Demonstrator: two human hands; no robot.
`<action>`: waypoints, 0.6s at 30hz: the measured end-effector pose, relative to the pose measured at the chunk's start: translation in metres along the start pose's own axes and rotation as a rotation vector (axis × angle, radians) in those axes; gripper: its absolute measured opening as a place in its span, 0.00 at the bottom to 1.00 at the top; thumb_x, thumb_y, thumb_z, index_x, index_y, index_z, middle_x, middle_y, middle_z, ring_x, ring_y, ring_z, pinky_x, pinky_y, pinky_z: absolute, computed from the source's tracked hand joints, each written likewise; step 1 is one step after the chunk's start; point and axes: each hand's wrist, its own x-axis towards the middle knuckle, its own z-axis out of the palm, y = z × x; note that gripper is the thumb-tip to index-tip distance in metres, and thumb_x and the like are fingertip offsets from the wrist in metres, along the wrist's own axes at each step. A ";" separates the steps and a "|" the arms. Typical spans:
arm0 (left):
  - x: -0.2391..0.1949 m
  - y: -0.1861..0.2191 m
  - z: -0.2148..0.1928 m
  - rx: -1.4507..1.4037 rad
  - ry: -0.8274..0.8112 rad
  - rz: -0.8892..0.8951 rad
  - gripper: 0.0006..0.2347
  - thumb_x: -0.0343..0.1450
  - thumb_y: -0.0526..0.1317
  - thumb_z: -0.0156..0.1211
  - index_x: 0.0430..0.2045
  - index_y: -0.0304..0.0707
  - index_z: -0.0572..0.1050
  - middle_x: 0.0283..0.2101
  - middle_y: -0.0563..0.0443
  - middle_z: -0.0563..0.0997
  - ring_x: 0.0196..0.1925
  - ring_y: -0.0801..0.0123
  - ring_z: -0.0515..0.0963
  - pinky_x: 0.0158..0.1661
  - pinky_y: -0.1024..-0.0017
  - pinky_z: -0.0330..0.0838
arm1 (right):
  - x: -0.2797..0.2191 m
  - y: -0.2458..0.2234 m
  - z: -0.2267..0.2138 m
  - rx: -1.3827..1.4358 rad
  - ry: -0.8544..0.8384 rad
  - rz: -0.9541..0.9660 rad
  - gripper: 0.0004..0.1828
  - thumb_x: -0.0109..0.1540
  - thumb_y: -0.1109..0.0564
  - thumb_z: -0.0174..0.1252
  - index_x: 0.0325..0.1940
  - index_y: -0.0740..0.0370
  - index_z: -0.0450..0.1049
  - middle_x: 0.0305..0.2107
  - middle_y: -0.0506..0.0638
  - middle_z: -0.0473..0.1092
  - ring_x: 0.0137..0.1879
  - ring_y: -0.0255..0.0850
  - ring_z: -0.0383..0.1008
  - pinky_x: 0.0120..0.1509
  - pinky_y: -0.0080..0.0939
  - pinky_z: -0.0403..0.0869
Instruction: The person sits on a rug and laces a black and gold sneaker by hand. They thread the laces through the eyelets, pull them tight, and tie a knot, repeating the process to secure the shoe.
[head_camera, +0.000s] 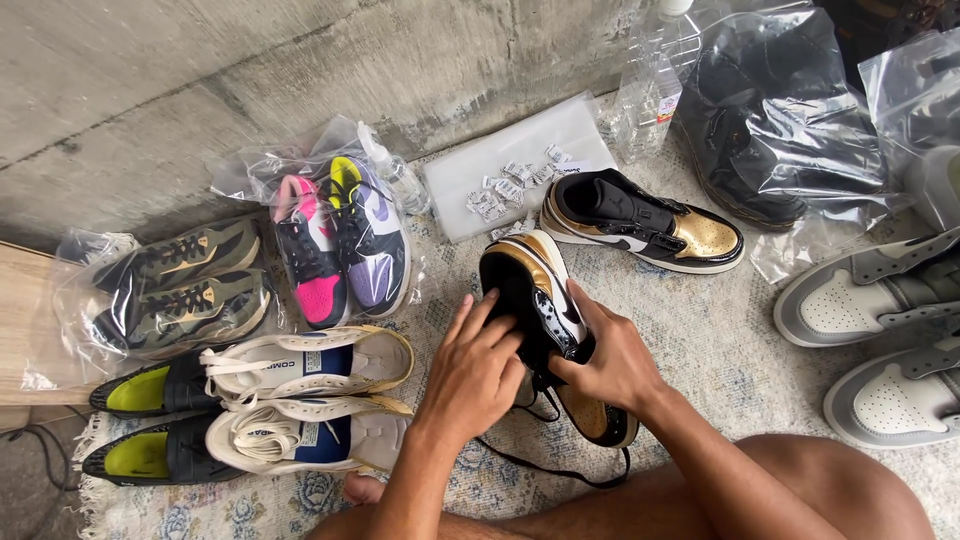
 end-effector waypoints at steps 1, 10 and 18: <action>-0.001 0.000 0.001 0.002 0.000 -0.001 0.12 0.71 0.36 0.47 0.40 0.37 0.80 0.52 0.49 0.82 0.72 0.48 0.62 0.73 0.44 0.40 | -0.001 -0.001 -0.001 0.002 0.000 -0.002 0.60 0.44 0.45 0.59 0.77 0.67 0.52 0.35 0.62 0.77 0.24 0.47 0.72 0.21 0.41 0.70; -0.005 0.029 0.010 -0.134 -0.109 0.173 0.09 0.66 0.36 0.55 0.18 0.29 0.79 0.24 0.46 0.75 0.31 0.63 0.75 0.68 0.50 0.58 | -0.004 0.001 -0.009 0.092 -0.001 0.051 0.56 0.42 0.48 0.59 0.73 0.73 0.57 0.36 0.65 0.79 0.26 0.48 0.80 0.21 0.39 0.76; 0.005 0.008 -0.002 -0.160 0.490 -0.047 0.07 0.73 0.43 0.57 0.38 0.44 0.80 0.49 0.51 0.72 0.61 0.55 0.69 0.63 0.53 0.58 | -0.003 -0.008 -0.014 0.514 0.063 0.062 0.47 0.45 0.59 0.67 0.69 0.69 0.66 0.42 0.66 0.77 0.37 0.58 0.83 0.37 0.54 0.83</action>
